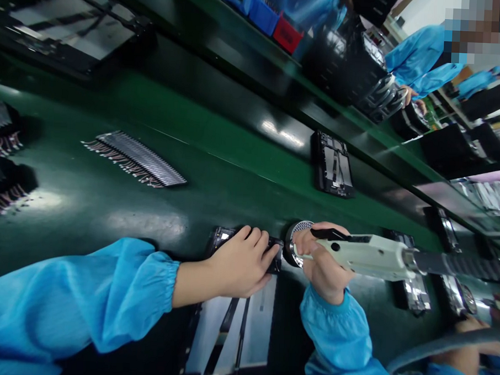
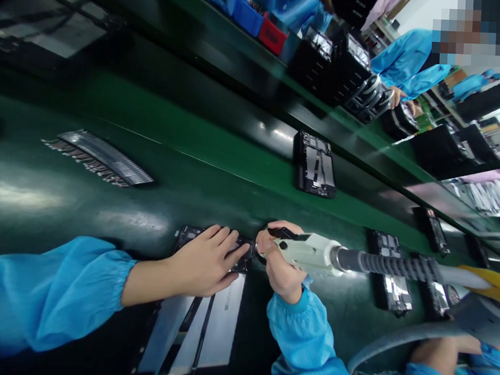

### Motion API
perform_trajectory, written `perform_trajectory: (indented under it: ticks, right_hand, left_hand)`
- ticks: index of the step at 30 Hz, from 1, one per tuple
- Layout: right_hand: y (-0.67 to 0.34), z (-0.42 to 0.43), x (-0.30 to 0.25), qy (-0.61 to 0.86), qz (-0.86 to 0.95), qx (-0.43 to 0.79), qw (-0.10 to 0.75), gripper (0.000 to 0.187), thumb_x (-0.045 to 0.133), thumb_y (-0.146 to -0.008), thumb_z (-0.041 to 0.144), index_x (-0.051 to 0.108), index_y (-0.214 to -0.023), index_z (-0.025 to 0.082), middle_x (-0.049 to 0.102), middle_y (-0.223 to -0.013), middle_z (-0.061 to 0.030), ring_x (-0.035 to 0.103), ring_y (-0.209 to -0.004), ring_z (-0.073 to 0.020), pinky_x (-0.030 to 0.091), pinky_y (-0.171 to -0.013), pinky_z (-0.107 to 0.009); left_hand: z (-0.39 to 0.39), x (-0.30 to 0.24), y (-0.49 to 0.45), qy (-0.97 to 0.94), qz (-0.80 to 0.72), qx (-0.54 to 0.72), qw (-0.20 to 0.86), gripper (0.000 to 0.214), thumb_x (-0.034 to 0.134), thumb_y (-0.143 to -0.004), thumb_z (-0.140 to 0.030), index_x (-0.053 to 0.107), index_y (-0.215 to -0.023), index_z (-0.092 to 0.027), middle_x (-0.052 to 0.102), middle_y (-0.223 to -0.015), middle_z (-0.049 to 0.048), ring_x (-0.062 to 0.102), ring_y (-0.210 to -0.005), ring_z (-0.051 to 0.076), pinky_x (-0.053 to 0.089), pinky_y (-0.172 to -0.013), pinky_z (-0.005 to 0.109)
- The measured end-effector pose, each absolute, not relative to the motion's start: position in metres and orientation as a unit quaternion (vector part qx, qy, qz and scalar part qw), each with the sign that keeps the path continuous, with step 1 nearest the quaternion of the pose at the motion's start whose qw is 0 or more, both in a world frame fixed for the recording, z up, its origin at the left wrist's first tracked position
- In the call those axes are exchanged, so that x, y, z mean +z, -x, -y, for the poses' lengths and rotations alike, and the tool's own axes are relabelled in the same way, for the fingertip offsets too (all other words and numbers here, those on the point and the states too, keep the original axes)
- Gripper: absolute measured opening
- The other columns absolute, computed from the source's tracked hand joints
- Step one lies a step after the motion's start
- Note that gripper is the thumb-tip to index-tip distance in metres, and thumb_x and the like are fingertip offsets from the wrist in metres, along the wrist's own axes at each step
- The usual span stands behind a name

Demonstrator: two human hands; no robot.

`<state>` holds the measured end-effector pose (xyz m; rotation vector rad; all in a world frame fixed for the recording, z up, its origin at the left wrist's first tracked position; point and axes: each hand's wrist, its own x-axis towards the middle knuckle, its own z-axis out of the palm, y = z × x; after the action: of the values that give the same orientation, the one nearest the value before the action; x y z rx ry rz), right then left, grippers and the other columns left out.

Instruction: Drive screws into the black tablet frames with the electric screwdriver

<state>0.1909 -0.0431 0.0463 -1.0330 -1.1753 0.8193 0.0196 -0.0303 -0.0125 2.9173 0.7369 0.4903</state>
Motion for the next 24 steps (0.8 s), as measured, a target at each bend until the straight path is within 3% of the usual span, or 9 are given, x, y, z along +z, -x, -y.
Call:
perform_trajectory:
  ticks: [12, 19, 24]
  right_hand:
    - [-0.189, 0.04, 0.039, 0.45, 0.497, 0.38, 0.638, 0.013, 0.063, -0.079, 0.012, 0.062, -0.089, 0.02, 0.054, -0.057, 0.0054, 0.052, -0.049, -0.0134, 0.046, -0.055, -0.029]
    - [-0.209, 0.046, 0.048, 0.444, 0.516, 0.359, 0.639, 0.03, 0.061, -0.08, 0.013, 0.063, -0.109, 0.022, 0.055, -0.058, 0.0057, 0.052, -0.049, -0.0145, 0.047, -0.056, -0.031]
    - [-0.241, 0.059, 0.05, 0.449, 0.514, 0.319, 0.658, 0.027, 0.059, -0.079, 0.011, 0.067, -0.103, 0.02, 0.057, -0.058, 0.0039, 0.053, -0.05, -0.0144, 0.049, -0.06, -0.033]
  left_hand:
    - [0.03, -0.014, -0.021, -0.956, -0.237, 0.161, 0.057, 0.059, 0.046, -0.1, -0.05, 0.06, -0.137, -0.007, 0.067, -0.114, 0.0232, 0.064, -0.101, 0.037, 0.045, -0.086, 0.049]
    - [0.027, -0.012, -0.018, -0.958, -0.232, 0.161, 0.057, 0.057, 0.051, -0.099, -0.049, 0.062, -0.136, -0.008, 0.067, -0.116, 0.0244, 0.064, -0.103, 0.036, 0.047, -0.087, 0.048]
    - [0.026, -0.008, -0.016, -0.96, -0.232, 0.142, 0.063, 0.056, 0.052, -0.099, -0.048, 0.061, -0.138, -0.009, 0.067, -0.118, 0.0237, 0.064, -0.105, 0.036, 0.049, -0.089, 0.049]
